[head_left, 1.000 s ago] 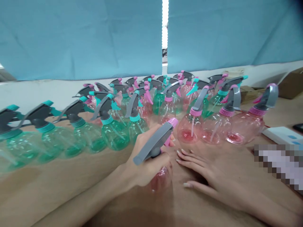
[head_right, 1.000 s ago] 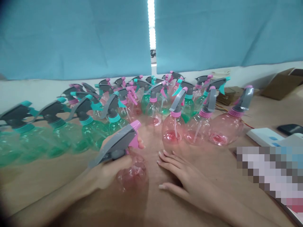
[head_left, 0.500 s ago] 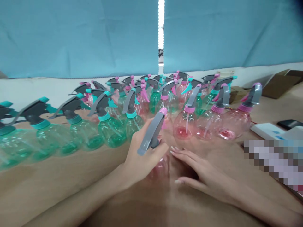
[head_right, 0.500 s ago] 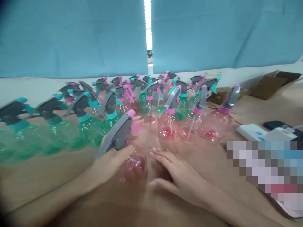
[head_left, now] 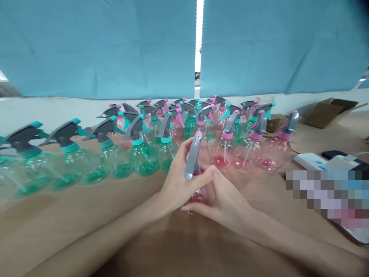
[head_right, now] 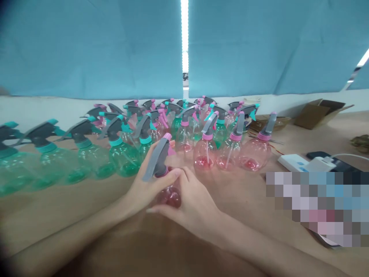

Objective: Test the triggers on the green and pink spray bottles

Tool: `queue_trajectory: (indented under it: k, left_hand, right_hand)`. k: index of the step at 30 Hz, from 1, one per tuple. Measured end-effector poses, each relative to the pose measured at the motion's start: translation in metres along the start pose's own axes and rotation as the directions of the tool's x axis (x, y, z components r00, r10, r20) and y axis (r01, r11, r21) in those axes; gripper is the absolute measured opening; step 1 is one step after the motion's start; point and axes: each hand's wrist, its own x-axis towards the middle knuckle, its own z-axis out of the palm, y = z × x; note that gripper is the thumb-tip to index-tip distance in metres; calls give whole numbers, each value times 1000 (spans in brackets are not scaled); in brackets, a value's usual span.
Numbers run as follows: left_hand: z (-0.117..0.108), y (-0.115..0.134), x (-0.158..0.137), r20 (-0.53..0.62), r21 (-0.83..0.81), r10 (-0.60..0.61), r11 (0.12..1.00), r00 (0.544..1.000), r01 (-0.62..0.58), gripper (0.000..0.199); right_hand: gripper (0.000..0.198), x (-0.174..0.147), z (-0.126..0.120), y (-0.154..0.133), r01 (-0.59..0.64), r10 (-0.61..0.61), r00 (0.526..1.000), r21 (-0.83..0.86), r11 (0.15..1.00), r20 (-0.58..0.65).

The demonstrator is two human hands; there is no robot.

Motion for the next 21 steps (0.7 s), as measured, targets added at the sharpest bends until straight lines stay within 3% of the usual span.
queue_trajectory:
  k: [5,9,12,16,21]
  left_hand:
    - [-18,-4,-13,41,22,7,1000,999,-8,76]
    - [-41,-18,-44,63,168,-35,986,997,24,55]
    - [-58,-34,-70,71,382,-87,922,994,54,40]
    - [-76,-53,-88,99,600,75,791,992,-120,44]
    - [-79,-63,-95,173,624,148,749,974,-224,35]
  right_hand:
    - [50,8,-2,8,7,-10,1000,-117,993,-20]
    - [50,20,-9,22,8,-22,998,-247,969,-54]
    - [58,34,-11,33,0,-32,996,-359,933,-83]
    - [58,53,-11,45,-40,-11,992,-405,914,-123]
    - [66,67,-10,55,-80,9,982,-379,922,-187]
